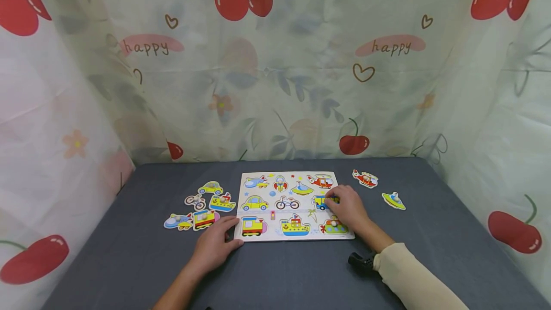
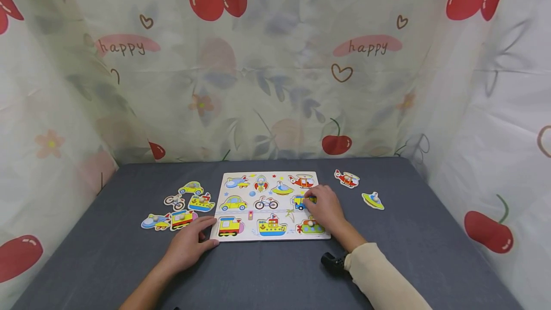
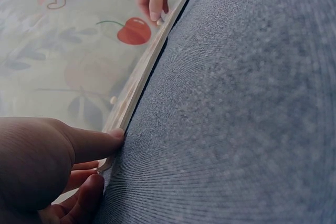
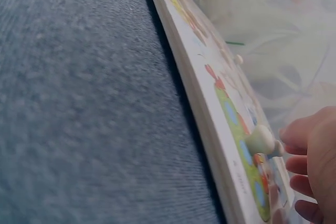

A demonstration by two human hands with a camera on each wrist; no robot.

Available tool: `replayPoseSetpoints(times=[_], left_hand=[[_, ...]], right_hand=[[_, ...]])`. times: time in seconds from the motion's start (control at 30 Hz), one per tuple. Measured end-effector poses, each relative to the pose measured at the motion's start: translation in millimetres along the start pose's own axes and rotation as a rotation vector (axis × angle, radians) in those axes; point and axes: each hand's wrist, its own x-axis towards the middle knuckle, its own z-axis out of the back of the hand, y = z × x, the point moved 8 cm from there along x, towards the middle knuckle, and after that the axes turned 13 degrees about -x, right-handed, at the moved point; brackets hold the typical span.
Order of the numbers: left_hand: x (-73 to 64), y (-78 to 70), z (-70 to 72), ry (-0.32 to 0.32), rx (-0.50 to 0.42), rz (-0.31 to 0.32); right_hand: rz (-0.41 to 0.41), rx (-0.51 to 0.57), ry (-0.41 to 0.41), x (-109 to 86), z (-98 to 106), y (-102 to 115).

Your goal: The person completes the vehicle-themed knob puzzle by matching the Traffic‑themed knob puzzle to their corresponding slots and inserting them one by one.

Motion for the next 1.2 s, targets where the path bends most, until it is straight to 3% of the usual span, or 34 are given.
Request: replayPoseSetpoints(times=[0.27,0.5,0.8,1.2], left_hand=[[-1.2,0.2,-0.4,0.000,0.005,0.001],[-1.6,1.4,-0.4,-0.003,0.002,0.003],[-0.5,2.1,-1.0,-0.007,0.008,0.003],[-1.2,0.8,-1.4,0.006,-0.002,0.006]], right_hand=[[-0.029,-0.030,0.034,4.7,2,-4],[-0.016,-0.051,0.005,11.2,9,-9],[-0.049,-0.037,-0.004,21.2,14,-25],[-0.103,-0.106,-0.048,29.7,20,-52]])
